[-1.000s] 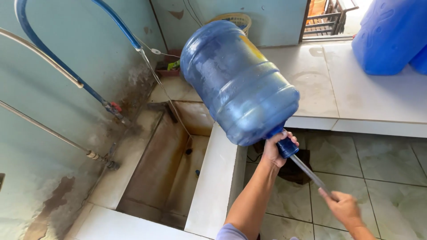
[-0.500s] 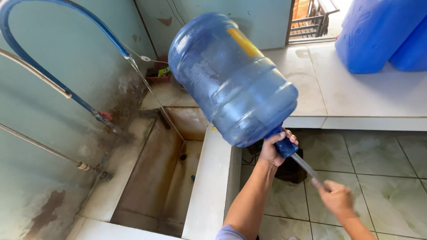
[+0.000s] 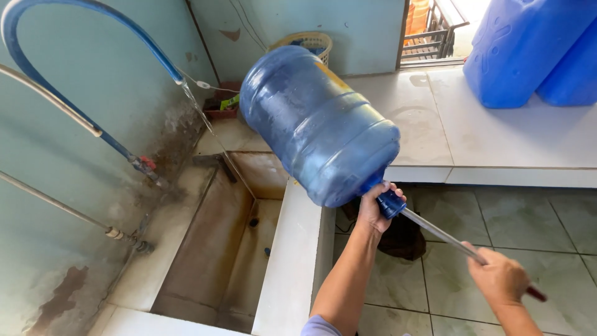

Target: Clean the inside and outside of a large plastic water jug using a long-handled brush and water.

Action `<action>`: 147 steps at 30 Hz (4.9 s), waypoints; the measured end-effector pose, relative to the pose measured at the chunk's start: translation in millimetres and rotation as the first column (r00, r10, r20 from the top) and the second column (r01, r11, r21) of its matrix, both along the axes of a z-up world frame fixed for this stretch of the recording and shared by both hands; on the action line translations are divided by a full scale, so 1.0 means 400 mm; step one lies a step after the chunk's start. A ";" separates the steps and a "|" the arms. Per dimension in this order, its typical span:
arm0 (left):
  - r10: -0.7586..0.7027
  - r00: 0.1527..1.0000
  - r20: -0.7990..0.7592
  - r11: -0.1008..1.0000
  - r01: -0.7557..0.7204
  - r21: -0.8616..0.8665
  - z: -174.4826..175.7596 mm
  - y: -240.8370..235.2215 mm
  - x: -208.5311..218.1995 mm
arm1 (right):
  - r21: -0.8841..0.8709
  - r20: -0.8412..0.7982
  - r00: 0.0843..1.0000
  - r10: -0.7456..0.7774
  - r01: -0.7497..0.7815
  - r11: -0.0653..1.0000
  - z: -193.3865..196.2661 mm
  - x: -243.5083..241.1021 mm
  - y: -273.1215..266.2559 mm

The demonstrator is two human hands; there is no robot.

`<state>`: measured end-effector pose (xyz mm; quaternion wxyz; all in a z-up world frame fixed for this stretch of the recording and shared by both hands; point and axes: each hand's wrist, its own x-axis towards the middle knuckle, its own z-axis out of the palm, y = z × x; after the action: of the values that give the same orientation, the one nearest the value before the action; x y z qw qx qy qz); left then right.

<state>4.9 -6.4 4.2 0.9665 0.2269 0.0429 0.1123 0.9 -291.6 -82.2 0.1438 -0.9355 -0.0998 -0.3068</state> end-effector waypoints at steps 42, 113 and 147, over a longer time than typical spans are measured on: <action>0.246 0.932 -0.265 0.913 -0.131 0.386 0.063 -0.063 0.008 | 0.116 -0.461 0.883 0.090 -0.041 0.992 0.000 -0.032 0.131; 0.207 0.973 -0.101 0.953 -0.177 0.247 0.113 -0.069 0.023 | 0.538 -0.451 0.770 0.451 -0.169 0.826 -0.241 0.029 0.062; 0.312 0.917 -0.249 0.943 -0.267 0.198 0.188 -0.107 0.112 | 0.227 -0.197 0.980 -0.023 0.068 0.972 -0.065 0.097 -0.024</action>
<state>49.9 -49.1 79.4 0.9022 0.3082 0.2015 0.2246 39.7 -301.3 -108.1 0.2541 -0.9396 -0.0272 -0.2275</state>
